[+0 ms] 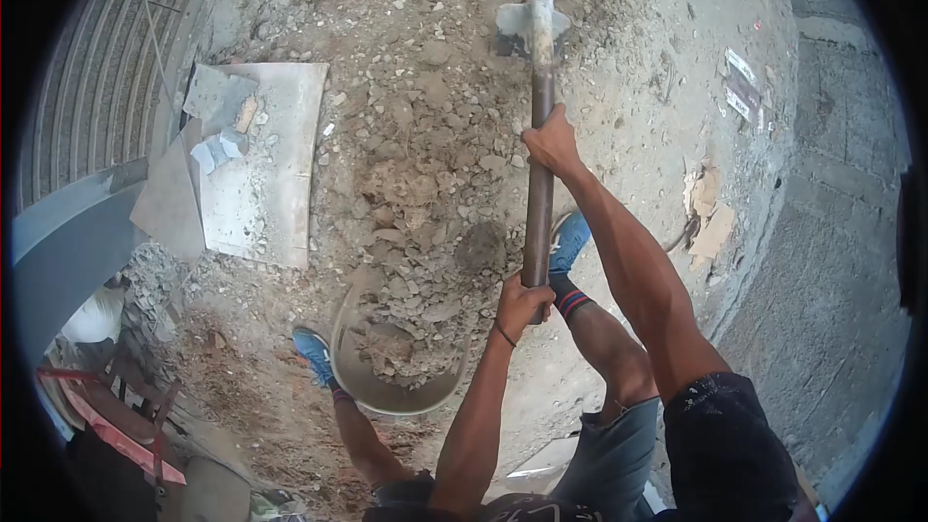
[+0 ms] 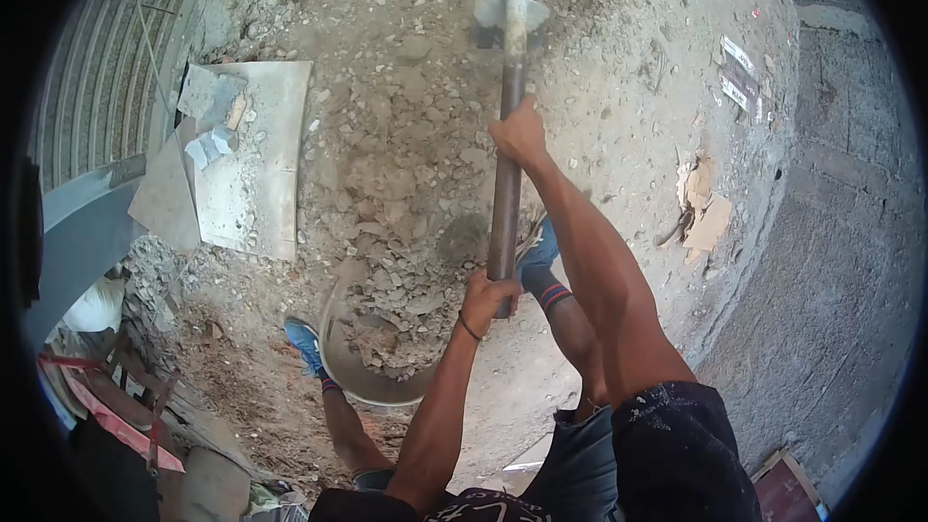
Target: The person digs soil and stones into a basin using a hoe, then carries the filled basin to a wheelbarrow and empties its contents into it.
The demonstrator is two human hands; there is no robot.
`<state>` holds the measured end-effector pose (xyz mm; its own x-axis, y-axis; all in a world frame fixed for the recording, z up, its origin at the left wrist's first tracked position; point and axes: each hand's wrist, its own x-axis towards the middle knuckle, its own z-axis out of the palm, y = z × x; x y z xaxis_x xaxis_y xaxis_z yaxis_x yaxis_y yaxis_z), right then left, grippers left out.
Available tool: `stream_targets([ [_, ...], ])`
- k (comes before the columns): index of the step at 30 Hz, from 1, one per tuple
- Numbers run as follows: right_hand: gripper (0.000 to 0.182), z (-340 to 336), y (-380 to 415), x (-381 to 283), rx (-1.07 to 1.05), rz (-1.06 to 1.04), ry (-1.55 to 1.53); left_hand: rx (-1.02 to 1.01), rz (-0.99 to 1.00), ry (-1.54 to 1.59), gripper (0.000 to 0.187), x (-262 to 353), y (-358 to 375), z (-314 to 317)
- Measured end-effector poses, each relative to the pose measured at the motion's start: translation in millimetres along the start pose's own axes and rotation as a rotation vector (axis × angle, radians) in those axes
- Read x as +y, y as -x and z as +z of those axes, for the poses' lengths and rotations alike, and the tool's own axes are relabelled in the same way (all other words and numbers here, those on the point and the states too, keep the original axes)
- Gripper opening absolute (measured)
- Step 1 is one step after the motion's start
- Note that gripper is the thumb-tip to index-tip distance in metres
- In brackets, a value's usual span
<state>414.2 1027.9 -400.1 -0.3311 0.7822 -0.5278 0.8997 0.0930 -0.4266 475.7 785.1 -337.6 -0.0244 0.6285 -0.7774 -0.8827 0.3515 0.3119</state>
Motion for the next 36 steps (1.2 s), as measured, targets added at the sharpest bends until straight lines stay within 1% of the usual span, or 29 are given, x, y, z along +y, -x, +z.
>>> stream_targets([
  [1, 0.052, 4, 15, 0, 0.059, 0.007, -0.042, 0.0, 0.029, 0.001, 0.014, 0, 18, -7],
  [2, 0.051, 7, 35, 9, 0.053, 0.027, 0.024, 0.033, -0.005, -0.046, 0.015, -10, 41, -6],
  [4, 0.055, 15, 87, 24, -0.062, 0.142, -0.026, 0.097, -0.076, -0.098, 0.016, -40, 86, -7],
  [5, 0.057, 20, 105, 17, -0.124, 0.156, -0.025, 0.1, -0.095, -0.056, 0.016, -50, 108, -13],
  [6, 0.057, 24, 117, 10, -0.115, 0.146, -0.02, 0.092, -0.083, -0.053, 0.016, -46, 123, -20],
  [8, 0.058, 60, 167, 13, -0.13, 0.087, 0.134, 0.082, -0.193, 0.052, 0.017, -49, 181, -45],
  [10, 0.057, 94, 217, 48, -0.106, 0.114, 0.11, 0.139, -0.212, 0.04, 0.018, -59, 228, -65],
  [11, 0.056, 107, 232, 51, -0.071, 0.131, 0.087, 0.149, -0.259, -0.055, 0.019, -62, 244, -78],
  [12, 0.056, 101, 241, 35, -0.06, 0.124, 0.084, 0.143, -0.307, -0.158, 0.019, -65, 254, -89],
  [13, 0.056, 84, 253, 17, -0.094, 0.284, -0.111, 0.146, -0.275, -0.202, 0.02, -69, 261, -89],
  [14, 0.055, 68, 274, 6, -0.139, 0.459, -0.303, 0.131, -0.294, -0.204, 0.02, -69, 267, -85],
  [15, 0.052, 61, 272, -1, -0.138, 0.461, -0.251, 0.121, -0.295, -0.204, 0.02, -62, 266, -79],
  [16, 0.052, 65, 257, 5, -0.175, 0.442, -0.259, 0.117, -0.28, -0.204, 0.02, -54, 255, -75],
  [17, 0.052, 70, 251, 15, -0.21, 0.437, -0.272, 0.105, -0.25, -0.131, 0.02, -52, 250, -75],
  [18, 0.052, 68, 255, 15, -0.217, 0.461, -0.272, 0.108, -0.275, -0.132, 0.02, -48, 253, -72],
  [20, 0.039, 60, 230, -13, -0.283, 0.44, -0.235, 0.045, -0.238, -0.031, 0.019, -25, 236, -67],
  [22, 0.041, 64, 245, 3, -0.339, 0.481, -0.163, 0.083, -0.229, -0.028, 0.019, -52, 255, -73],
  [24, 0.044, 80, 258, 16, -0.37, 0.482, -0.104, 0.108, -0.179, -0.042, 0.019, -63, 270, -81],
  [26, 0.046, 95, 308, 47, -0.057, 0.313, -0.086, 0.115, -0.275, -0.229, 0.02, -71, 312, -97],
  [28, 0.049, 81, 363, 40, -0.311, 0.606, -0.434, 0.146, -0.293, -0.287, 0.023, -87, 362, -95],
  [30, 0.049, 82, 427, 20, -0.249, 0.65, -0.478, 0.122, -0.361, -0.372, 0.026, -93, 414, -112],
  [31, 0.049, 87, 457, 16, -0.28, 0.728, -0.532, 0.139, -0.424, -0.469, 0.028, -89, 442, -118],
  [32, 0.05, 101, 488, 21, -0.301, 0.746, -0.559, 0.106, -0.46, -0.661, 0.036, -101, 466, -131],
  [34, 0.05, 118, 546, 9, -0.34, 0.738, -0.575, 0.098, -0.537, -0.519, 0.046, -112, 523, -147],
  [36, 0.047, 122, 582, -12, -0.348, 0.771, -0.585, 0.099, -0.612, -0.486, 0.052, -105, 556, -153],
])
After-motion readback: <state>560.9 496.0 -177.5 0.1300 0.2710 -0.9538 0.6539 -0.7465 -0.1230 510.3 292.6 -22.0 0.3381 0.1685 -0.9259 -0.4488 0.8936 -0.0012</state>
